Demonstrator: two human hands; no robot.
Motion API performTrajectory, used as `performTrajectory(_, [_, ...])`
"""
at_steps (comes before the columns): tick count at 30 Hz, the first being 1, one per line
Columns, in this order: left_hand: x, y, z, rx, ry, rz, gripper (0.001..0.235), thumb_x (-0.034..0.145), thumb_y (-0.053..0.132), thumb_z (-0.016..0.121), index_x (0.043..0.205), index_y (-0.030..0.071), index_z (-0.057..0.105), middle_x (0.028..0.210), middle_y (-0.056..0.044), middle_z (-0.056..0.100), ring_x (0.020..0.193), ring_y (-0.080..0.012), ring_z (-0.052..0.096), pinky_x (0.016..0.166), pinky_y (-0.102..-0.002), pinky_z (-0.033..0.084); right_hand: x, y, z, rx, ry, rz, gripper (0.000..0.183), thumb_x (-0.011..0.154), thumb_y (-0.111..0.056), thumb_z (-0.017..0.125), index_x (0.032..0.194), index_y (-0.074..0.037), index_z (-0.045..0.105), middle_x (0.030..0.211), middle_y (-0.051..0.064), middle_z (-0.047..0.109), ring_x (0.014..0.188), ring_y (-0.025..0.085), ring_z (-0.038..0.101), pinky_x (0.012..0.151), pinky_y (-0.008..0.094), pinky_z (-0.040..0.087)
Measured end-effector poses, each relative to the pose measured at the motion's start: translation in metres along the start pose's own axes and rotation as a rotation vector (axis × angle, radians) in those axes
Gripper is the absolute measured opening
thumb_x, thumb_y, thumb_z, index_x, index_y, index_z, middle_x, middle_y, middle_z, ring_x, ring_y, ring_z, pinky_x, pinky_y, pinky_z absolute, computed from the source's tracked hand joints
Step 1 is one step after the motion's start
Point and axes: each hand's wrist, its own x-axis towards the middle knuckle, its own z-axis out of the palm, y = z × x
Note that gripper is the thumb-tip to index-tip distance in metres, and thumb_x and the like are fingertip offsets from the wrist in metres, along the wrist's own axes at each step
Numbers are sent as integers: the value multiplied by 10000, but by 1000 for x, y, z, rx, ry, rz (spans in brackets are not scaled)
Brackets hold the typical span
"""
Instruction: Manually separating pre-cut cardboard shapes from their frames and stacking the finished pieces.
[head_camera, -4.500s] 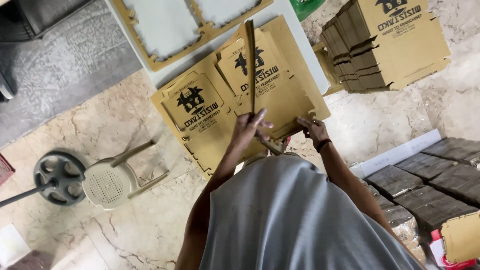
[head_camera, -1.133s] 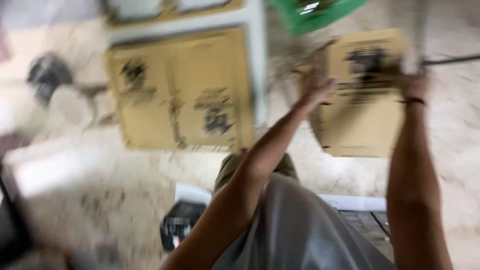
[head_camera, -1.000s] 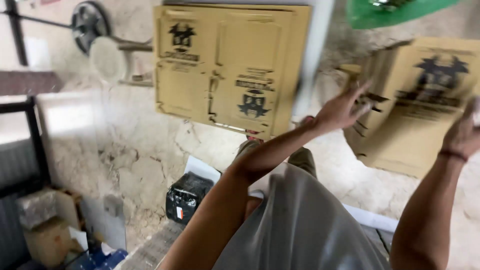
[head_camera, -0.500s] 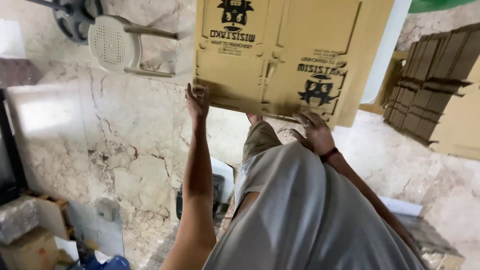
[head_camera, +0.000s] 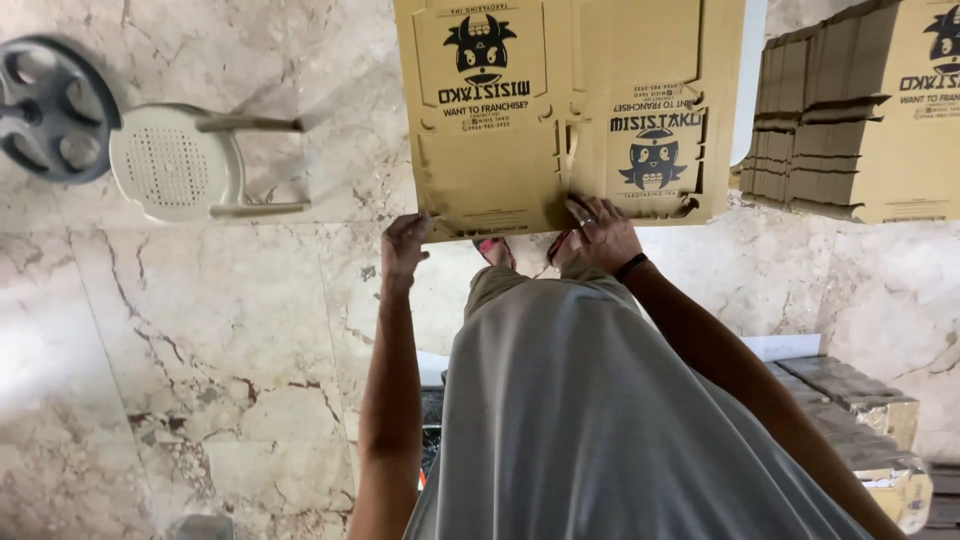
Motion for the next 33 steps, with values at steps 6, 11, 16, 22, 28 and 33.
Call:
performTrajectory(6, [-60, 78, 15, 41, 98, 76, 283, 966, 303, 736, 1163, 103, 696, 1150, -125, 704, 1004, -237, 643, 715, -353, 644, 44, -9, -71, 39, 35, -61, 225, 965, -263, 678, 1094, -106, 775, 1135, 110, 693, 835, 308, 724, 698, 402, 583])
performTrajectory(11, [-100, 139, 56, 598, 61, 549, 497, 994, 367, 711, 1374, 78, 574, 1465, -300, 496, 1340, -502, 488, 1094, -619, 430, 56, -10, -87, -5, 21, -89, 173, 957, -284, 697, 1050, -163, 778, 1140, 36, 694, 858, 240, 705, 701, 367, 573])
performTrajectory(16, [-13, 125, 151, 884, -246, 874, 346, 1122, 244, 445, 1456, 248, 535, 1500, -31, 516, 1433, -355, 450, 1124, -707, 366, 74, -22, -103, 63, -109, -113, 191, 988, -271, 629, 981, -140, 768, 1089, 66, 689, 816, 241, 691, 659, 360, 567])
performTrajectory(22, [52, 203, 259, 1551, -578, 991, 790, 843, -156, 585, 1534, 200, 446, 1660, -150, 223, 1524, -409, 133, 1206, -724, 39, 57, -13, -92, 48, -155, -155, 262, 1000, -292, 636, 1202, -152, 727, 1151, 60, 684, 873, 224, 670, 686, 383, 574])
performTrajectory(28, [161, 235, 290, 1607, -314, 720, 740, 1054, 246, 603, 1640, 206, 152, 1704, -133, 84, 1569, -346, 68, 1222, -696, 48, 43, -10, -67, 116, -718, 77, 626, 996, -511, 469, 1499, -140, 455, 1538, 138, 449, 1155, 255, 602, 951, 491, 508])
performTrajectory(33, [222, 234, 283, 1587, -356, 961, 774, 991, 243, 670, 1596, 193, 189, 1439, -105, 547, 1345, -282, 501, 1165, -705, 243, 56, -22, -65, 373, -378, 536, 539, 969, -501, 593, 1351, -121, 566, 1279, 133, 627, 709, 375, 720, 567, 512, 608])
